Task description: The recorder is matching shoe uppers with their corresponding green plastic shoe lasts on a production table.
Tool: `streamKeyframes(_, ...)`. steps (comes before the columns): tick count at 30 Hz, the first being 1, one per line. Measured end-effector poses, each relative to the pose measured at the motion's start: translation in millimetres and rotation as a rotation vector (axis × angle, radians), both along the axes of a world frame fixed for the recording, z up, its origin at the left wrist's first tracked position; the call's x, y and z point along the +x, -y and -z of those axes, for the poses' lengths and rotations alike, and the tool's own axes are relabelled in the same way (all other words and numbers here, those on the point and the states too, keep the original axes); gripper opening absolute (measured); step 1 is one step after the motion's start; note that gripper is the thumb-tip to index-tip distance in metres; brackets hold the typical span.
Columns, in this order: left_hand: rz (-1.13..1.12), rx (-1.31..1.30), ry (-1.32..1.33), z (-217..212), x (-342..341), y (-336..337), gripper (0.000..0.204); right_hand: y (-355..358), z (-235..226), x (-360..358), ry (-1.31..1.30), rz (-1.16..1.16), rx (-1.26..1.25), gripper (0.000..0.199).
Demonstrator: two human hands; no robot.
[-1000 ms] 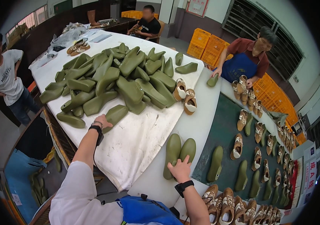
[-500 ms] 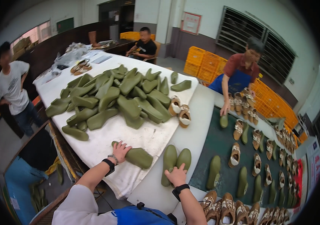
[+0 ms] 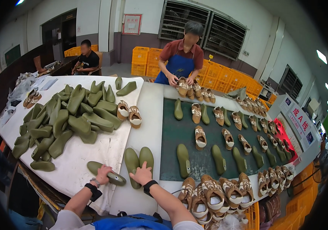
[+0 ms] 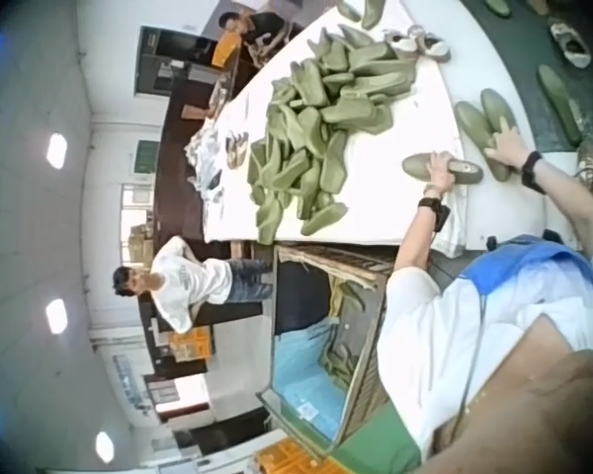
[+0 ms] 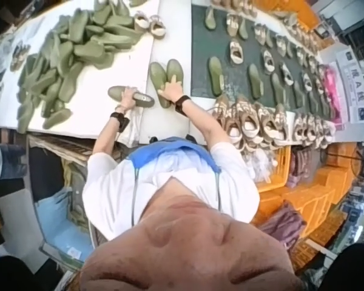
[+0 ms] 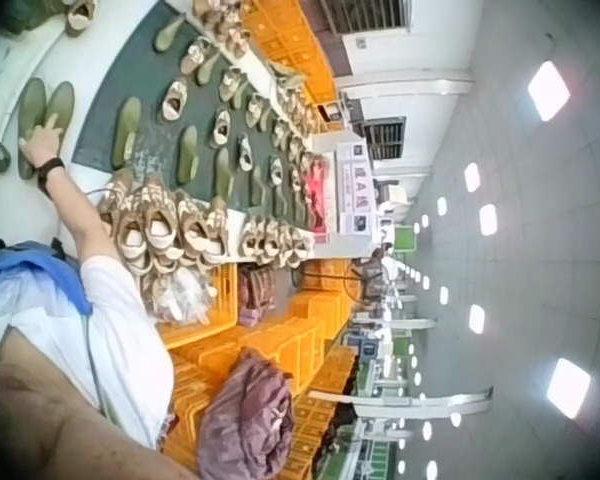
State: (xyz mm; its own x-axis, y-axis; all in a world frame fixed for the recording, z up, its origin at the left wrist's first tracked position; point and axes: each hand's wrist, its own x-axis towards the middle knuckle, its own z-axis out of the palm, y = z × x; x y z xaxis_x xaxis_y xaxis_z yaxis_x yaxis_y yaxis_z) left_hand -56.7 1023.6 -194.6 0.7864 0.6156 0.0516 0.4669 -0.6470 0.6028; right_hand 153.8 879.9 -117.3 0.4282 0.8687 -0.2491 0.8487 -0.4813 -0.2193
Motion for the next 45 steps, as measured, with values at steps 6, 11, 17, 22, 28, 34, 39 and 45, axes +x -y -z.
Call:
streamKeyframes(6, 0.297, 0.231, 0.056, -23.3, 67.8, 15.3, 0.045, 4.4, -8.5, 4.0, -0.05, 0.013, -0.026, 0.071)
streamKeyframes(11, 0.36, 0.233, 0.071, -32.8, 85.5, 7.4, 0.049, 3.4, -3.1, 8.6, -0.033, 0.083, -0.016, 0.073)
streamKeyframes(17, 0.134, 0.23, 0.335, -25.4, 79.6, -1.1, 0.054, 4.1, -7.7, 7.2, -0.013, 0.108, 0.003, 0.075)
streamKeyframes(22, -0.414, 0.362, -0.061, 13.2, 19.1, -125.4, 0.072, -5.1, -12.4, 2.0, -0.016, 0.085, 0.062, 0.068)
streamKeyframes(28, -0.684, 0.392, 0.019, -6.9, -14.6, -234.7, 0.062, -10.8, -11.5, 8.2, 0.003, 0.086, 0.043, 0.067)
streamKeyframes(34, -0.862, 0.458, 0.351, -64.9, 34.9, -239.4, 0.081, -11.5, -8.5, 8.9, 0.022, 0.085, 0.009, 0.068)
streamKeyframes(39, -1.124, 0.02, 0.161, -82.8, 59.9, -258.8, 0.099, -16.0, -9.3, 4.5, 0.021, 0.07, 0.008, 0.068)
streamKeyframes(45, -1.18, -0.07, 0.438, -62.0, 41.5, -262.8, 0.097, -16.2, -5.3, 2.8, 0.069, 0.031, 0.075, 0.066)
